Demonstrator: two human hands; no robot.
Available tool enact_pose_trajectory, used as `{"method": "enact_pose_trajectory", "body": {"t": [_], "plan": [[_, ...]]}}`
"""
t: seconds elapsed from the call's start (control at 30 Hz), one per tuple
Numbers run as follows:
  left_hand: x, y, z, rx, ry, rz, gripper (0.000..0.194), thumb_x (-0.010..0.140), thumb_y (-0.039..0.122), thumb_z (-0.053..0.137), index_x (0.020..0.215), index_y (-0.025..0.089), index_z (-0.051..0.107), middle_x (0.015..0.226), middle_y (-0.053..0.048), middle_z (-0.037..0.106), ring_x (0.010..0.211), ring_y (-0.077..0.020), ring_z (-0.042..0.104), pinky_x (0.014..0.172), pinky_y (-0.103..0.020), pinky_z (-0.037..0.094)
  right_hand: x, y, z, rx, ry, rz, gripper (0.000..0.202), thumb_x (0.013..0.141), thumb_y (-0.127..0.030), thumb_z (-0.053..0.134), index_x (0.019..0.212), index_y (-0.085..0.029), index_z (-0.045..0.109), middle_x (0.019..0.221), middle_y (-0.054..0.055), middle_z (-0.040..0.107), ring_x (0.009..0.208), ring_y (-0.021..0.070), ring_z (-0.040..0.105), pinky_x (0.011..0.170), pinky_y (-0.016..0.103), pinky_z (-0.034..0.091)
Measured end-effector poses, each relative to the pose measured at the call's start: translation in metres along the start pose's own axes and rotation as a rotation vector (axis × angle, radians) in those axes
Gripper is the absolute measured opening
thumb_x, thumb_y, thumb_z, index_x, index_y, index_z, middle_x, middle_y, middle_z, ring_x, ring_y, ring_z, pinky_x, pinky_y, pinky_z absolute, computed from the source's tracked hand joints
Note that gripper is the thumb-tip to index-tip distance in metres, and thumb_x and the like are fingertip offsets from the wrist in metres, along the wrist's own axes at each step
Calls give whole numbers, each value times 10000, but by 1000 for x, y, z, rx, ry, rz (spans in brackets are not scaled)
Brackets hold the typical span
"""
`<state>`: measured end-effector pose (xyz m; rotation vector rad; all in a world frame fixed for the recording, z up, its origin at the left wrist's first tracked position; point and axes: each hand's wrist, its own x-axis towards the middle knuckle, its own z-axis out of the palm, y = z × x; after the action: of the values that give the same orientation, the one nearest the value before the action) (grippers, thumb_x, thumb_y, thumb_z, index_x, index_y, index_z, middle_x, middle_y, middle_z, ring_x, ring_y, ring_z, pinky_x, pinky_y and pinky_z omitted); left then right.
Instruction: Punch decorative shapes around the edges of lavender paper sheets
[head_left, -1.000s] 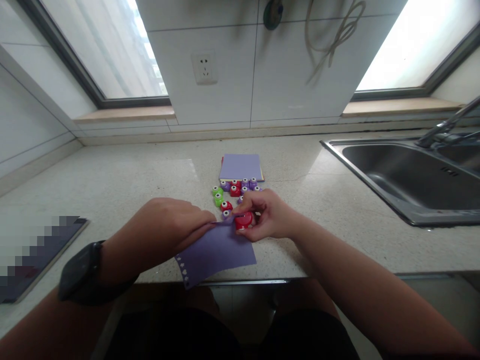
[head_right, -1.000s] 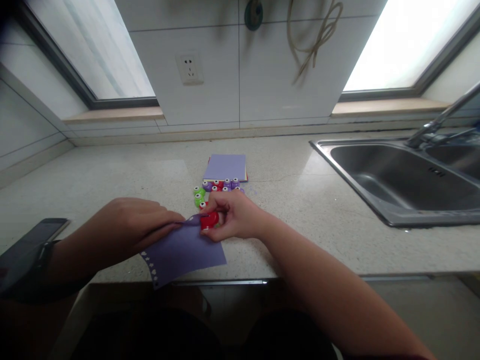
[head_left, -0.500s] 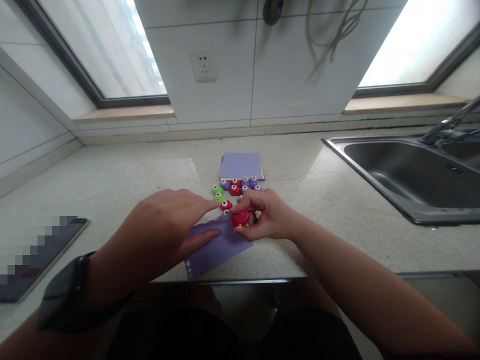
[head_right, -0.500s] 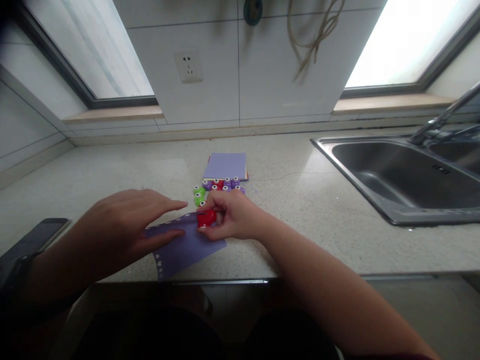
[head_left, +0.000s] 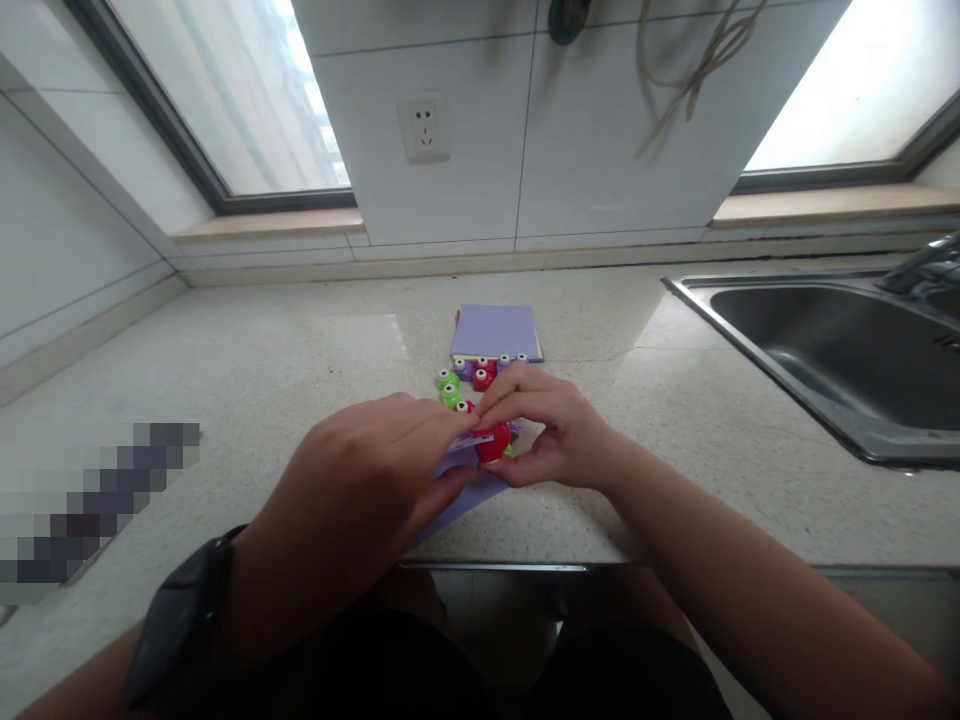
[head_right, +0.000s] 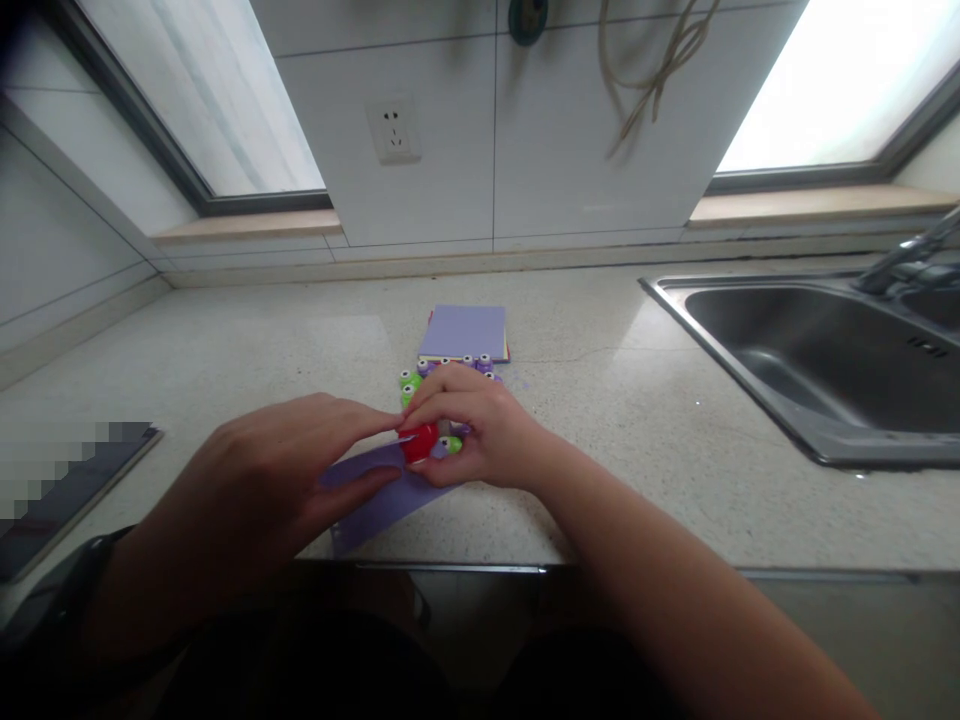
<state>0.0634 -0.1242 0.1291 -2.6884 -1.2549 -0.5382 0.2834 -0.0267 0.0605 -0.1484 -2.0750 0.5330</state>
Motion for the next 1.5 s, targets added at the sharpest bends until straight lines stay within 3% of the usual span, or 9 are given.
{"method": "enact_pose_trajectory", "body": {"t": [0.17, 0.6, 0.87, 1.23, 1.5], "plan": [[0, 1, 1, -83, 10, -39, 289, 1041, 433, 583, 1135, 197, 720, 1018, -63, 778, 909, -245, 705, 786, -372, 549, 2, -4, -4, 18, -12, 39, 231, 824, -251, 861, 1026, -224, 753, 955, 53, 730, 869, 182, 708, 787, 325, 594], [1, 2, 0, -156, 43, -60, 221, 1035, 375, 611, 1058, 201, 745, 992, -48, 789, 910, -217, 711, 823, -348, 561, -2, -10, -6, -137, -81, -11, 258, 931, -260, 773, 1180, -204, 735, 1074, 88, 803, 1039, 205, 775, 941, 313, 614], [0, 7, 3, -152, 94, -87, 162, 1012, 326, 649, 1044, 210, 758, 991, -45, 784, 929, -227, 702, 834, -353, 549, -7, -10, -1, -156, 14, 146, 338, 791, -297, 900, 1063, -219, 716, 1003, 53, 823, 972, 224, 809, 846, 289, 642], [3, 2, 2, -238, 101, -142, 164, 969, 360, 717, 1053, 229, 767, 981, -44, 791, 906, -238, 715, 829, -361, 540, -6, -10, -2, -160, -12, 60, 306, 861, -339, 863, 1125, -241, 743, 1045, 32, 838, 1004, 214, 810, 892, 293, 636], [5, -9, 7, -316, 42, -223, 224, 986, 272, 667, 1174, 293, 788, 1094, -9, 817, 983, -216, 749, 929, -334, 548, -7, -6, -4, -182, -4, 138, 367, 783, -352, 921, 1086, -227, 755, 996, 41, 835, 893, 216, 809, 786, 295, 627]]}}
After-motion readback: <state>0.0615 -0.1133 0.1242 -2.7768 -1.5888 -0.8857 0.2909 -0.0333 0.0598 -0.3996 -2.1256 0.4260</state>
